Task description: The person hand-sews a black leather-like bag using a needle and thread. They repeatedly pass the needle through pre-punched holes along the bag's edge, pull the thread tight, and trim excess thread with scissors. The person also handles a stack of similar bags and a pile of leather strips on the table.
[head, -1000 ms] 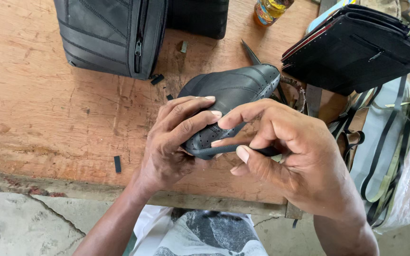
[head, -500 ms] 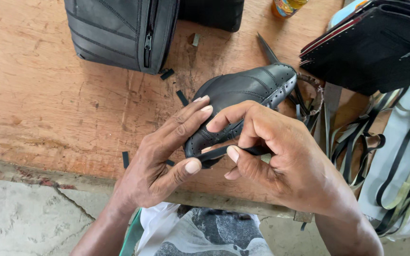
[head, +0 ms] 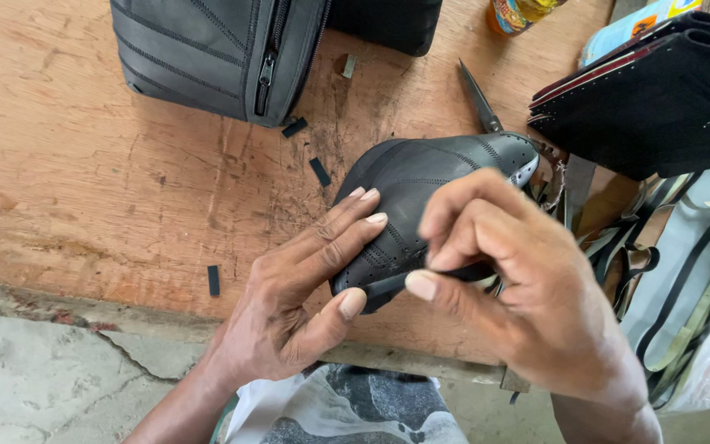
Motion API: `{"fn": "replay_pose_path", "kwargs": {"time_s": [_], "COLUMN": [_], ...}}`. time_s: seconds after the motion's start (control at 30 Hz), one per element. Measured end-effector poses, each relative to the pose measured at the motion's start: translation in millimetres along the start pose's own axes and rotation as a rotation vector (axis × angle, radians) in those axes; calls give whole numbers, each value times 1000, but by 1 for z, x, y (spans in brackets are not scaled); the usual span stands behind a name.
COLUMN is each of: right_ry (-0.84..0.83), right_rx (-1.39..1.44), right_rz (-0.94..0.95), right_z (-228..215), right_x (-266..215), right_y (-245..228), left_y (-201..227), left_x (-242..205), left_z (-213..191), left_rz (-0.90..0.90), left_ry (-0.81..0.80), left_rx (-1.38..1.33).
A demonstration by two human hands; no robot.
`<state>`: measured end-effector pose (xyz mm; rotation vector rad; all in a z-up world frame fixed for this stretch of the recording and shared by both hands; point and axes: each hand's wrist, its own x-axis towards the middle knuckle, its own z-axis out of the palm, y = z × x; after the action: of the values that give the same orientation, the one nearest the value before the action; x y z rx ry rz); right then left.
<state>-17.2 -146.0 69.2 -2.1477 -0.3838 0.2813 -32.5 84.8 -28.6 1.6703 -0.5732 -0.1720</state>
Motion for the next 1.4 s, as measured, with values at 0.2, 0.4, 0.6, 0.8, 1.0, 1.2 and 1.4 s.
{"fn": "replay_pose_path", "kwargs": {"time_s": [0.2, 0.4, 0.6, 0.8, 1.0, 1.2, 1.4], "right_ry": [3, 0, -10, -23, -11, 48, 117], "right_rx": [-135, -166, -202, -212, -209, -244, -349], "right_rz": [71, 92, 63, 66, 59, 139, 97], "right_z": [-6, -5, -5, -5, -3, 6, -13], "right_x": [10, 15, 17, 17, 16, 13, 11], "right_y": [5, 5, 4, 4, 5, 1, 7], "left_y": [-2, -3, -3, -2, 8, 25, 27], "left_x": [4, 5, 6, 5, 11, 23, 37], "left_z": [-1, -4, -4, -3, -3, 4, 17], "left_rz": [-25, -26, -27, -36, -50, -47, -198], "left_ry": [9, 7, 20, 22, 31, 146, 121], "left_rx": [-58, -79, -97, -86, -82, -57, -170]}}
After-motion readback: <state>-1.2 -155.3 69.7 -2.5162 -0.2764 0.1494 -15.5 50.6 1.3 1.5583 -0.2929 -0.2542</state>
